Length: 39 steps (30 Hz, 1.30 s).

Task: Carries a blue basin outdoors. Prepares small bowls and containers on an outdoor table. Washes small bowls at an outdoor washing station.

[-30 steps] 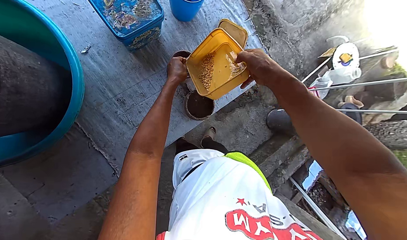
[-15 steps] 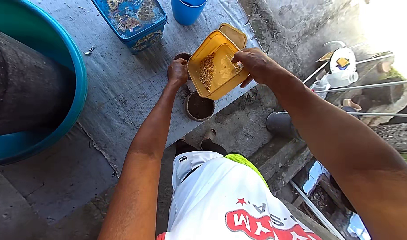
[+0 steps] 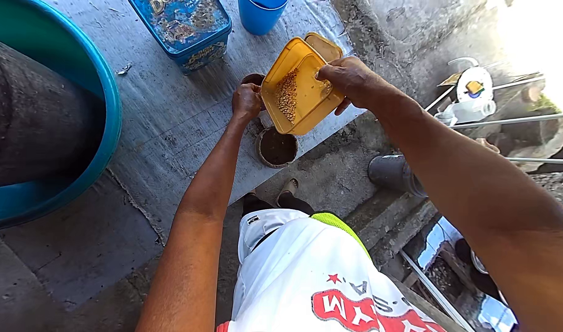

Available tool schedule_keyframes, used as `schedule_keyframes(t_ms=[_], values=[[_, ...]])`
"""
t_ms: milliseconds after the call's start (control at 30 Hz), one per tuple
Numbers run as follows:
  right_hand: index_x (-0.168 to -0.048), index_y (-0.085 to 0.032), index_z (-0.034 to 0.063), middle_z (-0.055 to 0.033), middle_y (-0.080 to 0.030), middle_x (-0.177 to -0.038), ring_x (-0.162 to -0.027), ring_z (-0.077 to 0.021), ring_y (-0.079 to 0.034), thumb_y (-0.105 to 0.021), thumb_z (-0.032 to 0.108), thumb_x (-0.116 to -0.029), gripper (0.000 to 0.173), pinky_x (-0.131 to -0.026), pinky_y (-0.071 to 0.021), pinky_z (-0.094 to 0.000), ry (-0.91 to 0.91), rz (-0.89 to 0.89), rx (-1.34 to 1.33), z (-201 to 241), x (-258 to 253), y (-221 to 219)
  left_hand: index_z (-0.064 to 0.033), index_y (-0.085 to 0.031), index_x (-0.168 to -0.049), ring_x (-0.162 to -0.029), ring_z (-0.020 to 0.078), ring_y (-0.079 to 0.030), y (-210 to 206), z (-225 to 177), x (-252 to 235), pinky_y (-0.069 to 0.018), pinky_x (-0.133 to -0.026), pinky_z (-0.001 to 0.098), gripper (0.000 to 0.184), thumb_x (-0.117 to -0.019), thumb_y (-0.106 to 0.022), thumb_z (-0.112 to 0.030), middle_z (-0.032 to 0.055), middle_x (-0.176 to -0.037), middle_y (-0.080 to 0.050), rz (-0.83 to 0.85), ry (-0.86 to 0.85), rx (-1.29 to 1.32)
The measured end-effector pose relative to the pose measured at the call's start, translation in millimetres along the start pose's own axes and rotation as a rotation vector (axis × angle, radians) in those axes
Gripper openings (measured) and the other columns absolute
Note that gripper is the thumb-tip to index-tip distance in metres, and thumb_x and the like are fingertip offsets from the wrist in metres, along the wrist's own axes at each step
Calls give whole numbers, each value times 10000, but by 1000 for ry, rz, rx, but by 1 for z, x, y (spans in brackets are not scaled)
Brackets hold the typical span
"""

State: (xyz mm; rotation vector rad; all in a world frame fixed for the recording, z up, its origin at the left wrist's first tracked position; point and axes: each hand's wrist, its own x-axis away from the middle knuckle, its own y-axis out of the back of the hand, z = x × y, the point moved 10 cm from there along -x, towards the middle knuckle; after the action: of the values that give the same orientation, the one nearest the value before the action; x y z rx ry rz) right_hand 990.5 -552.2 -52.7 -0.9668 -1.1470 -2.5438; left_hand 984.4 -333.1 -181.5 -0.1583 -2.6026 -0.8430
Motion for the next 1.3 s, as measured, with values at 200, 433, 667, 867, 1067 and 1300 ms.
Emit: schedule_keyframes(t_ms=[200,433,667,867,1067,1300], values=[[-1134,-636,101,-165,-697,-988,-724,-296,-710,-535,396,-1019,333,-516,-560,-453,16,-3,62,7,-5,-2,-64,-704,-1237,-1218,317,-629,-2,2,-2,-473,-1048,533,301,-1011,-505,-73,163,-1253,-688,12,-10,-8],[-1153,-638,100,-160,-699,-971,-687,-274,-706,-536,393,-1023,336,-489,-552,-420,20,-2,79,13,-7,-4,-53,-696,-1247,-1222,321,-626,1,6,-6,-470,-1053,526,309,-1003,-506,-53,170,-1264,-681,12,-7,4],[-1185,-635,103,-165,-691,-991,-705,-277,-705,-530,427,-1029,375,-517,-563,-436,27,-11,124,15,-11,-3,-21,-679,-1238,-1197,343,-633,6,14,-12,-482,-1027,551,292,-983,-537,-48,196,-1238,-678,2,38,-25],[-1176,-623,109,-169,-697,-1017,-740,-303,-711,-529,333,-994,303,-520,-561,-454,-57,-8,-81,-10,-17,-3,-13,-686,-1135,-1024,304,-688,15,26,-11,-523,-937,520,338,-1057,-526,-301,177,-1073,-708,-49,153,85],[-1298,-487,107,-156,-678,-1125,-886,-320,-718,-391,89,-971,341,-660,-609,-506,-4,214,-722,-61,-11,-52,19,-666,-1049,-773,227,-697,29,8,21,-578,-734,424,693,-1092,-293,-564,155,-913,-694,58,153,327],[-1531,-375,172,-148,-658,-1249,-1018,-289,-709,-464,265,-1079,470,-762,-627,-456,256,514,-718,-13,15,-133,67,-661,-1048,-950,338,-686,95,43,74,-522,-885,574,325,-1041,-530,-231,239,-1015,-686,-70,170,-9]])
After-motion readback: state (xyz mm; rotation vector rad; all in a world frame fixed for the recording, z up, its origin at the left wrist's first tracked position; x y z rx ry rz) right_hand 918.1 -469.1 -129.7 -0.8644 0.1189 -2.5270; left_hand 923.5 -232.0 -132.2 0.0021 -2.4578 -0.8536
